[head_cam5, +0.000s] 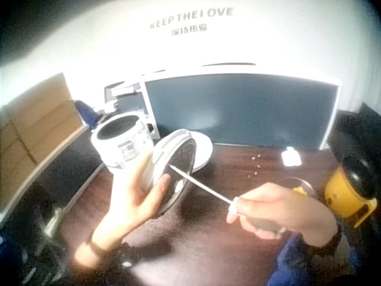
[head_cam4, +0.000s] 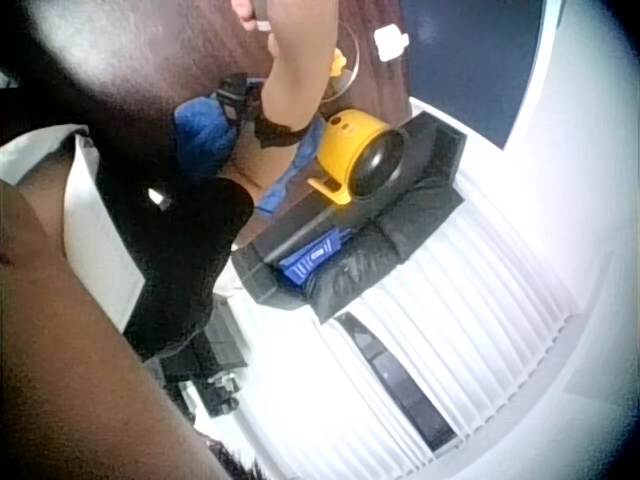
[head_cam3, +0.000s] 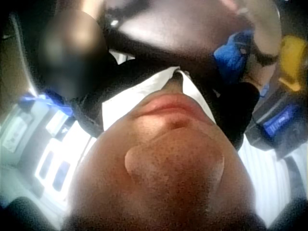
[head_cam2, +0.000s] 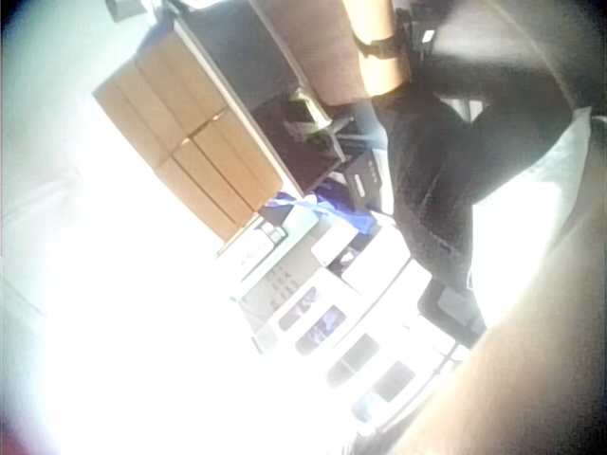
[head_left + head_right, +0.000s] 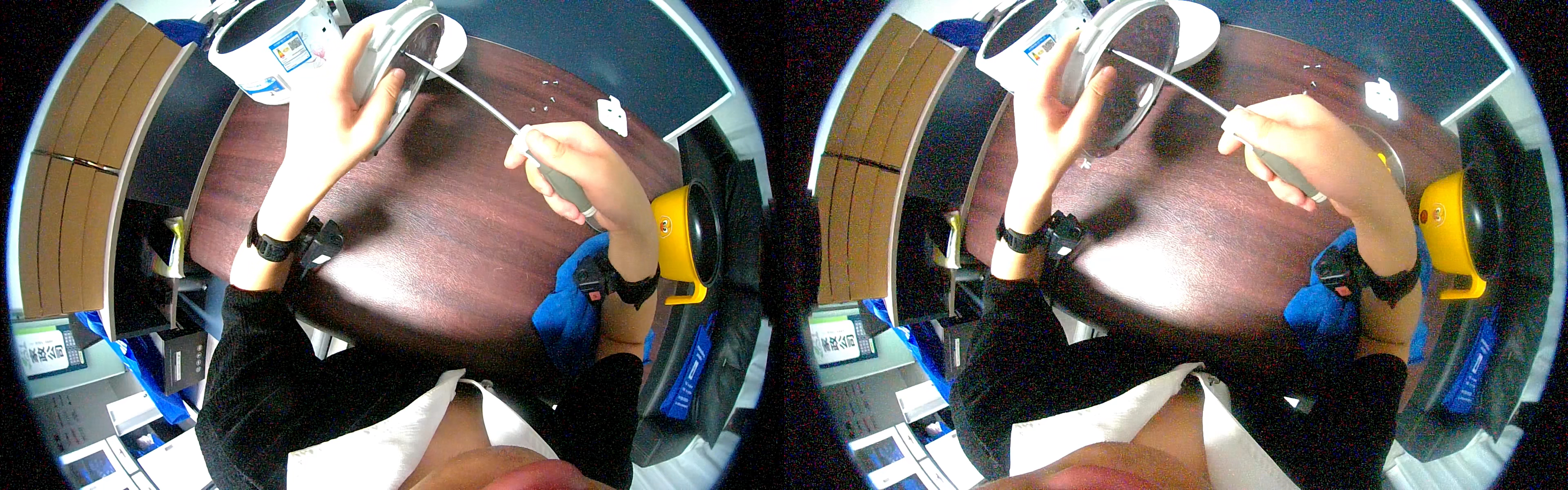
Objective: The person uses a screwdriver to remove screws from a white circular appliance lid. They repeatedly insert the screwdriver into screw holes, turn it, and remove screws, placing them on the table. The person handles the lid and screwdriver throughout the clip.
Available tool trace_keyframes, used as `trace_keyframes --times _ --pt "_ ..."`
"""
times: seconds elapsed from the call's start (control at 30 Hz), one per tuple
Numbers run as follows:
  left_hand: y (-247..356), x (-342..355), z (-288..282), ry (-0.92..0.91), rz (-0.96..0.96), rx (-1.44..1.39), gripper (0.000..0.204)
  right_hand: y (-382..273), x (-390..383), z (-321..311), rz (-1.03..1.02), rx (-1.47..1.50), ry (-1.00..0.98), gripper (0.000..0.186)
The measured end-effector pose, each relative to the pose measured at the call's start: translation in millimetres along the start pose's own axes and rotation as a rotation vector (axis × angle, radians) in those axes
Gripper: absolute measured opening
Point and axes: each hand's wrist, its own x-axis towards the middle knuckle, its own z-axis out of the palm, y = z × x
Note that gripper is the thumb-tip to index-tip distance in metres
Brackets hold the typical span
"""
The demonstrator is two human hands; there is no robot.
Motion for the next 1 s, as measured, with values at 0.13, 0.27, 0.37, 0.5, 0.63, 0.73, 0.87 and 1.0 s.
trace_keyframes --times 0.13,0.27,0.37,0.5,0.63,0.73,0.87,1.0 --pt "3 -2 -1 -0.069 -0.126 -0.031 0.044 -1 1 1 0.002 -0.147 0.06 0.028" --pt "3 0 -4 -0.109 -0.206 -0.034 0.048 18 12 9 -0.586 -0.908 0.566 0.019" --pt "-7 -1 -2 -0.133 -0.194 -0.056 0.047 2 4 13 -0.58 -1.334 0.828 0.025" --pt "-2 1 -6 -0.174 -0.271 -0.138 0.046 -1 5 5 -0.604 -1.316 0.836 0.024" --pt "7 4 -12 -0.261 -0.415 -0.177 0.054 5 6 -4 -0.606 -1.016 0.681 0.019" --pt "9 5 -9 -0.235 -0.372 -0.186 0.051 9 10 -8 -0.504 -0.701 0.564 0.02" --pt "8 0 1 -0.211 -0.219 -0.193 0.044 13 23 -1 -0.267 -0.312 0.392 0.025" --pt "18 -9 4 -0.216 -0.223 -0.254 0.044 32 42 16 -0.48 -0.332 0.563 0.028"
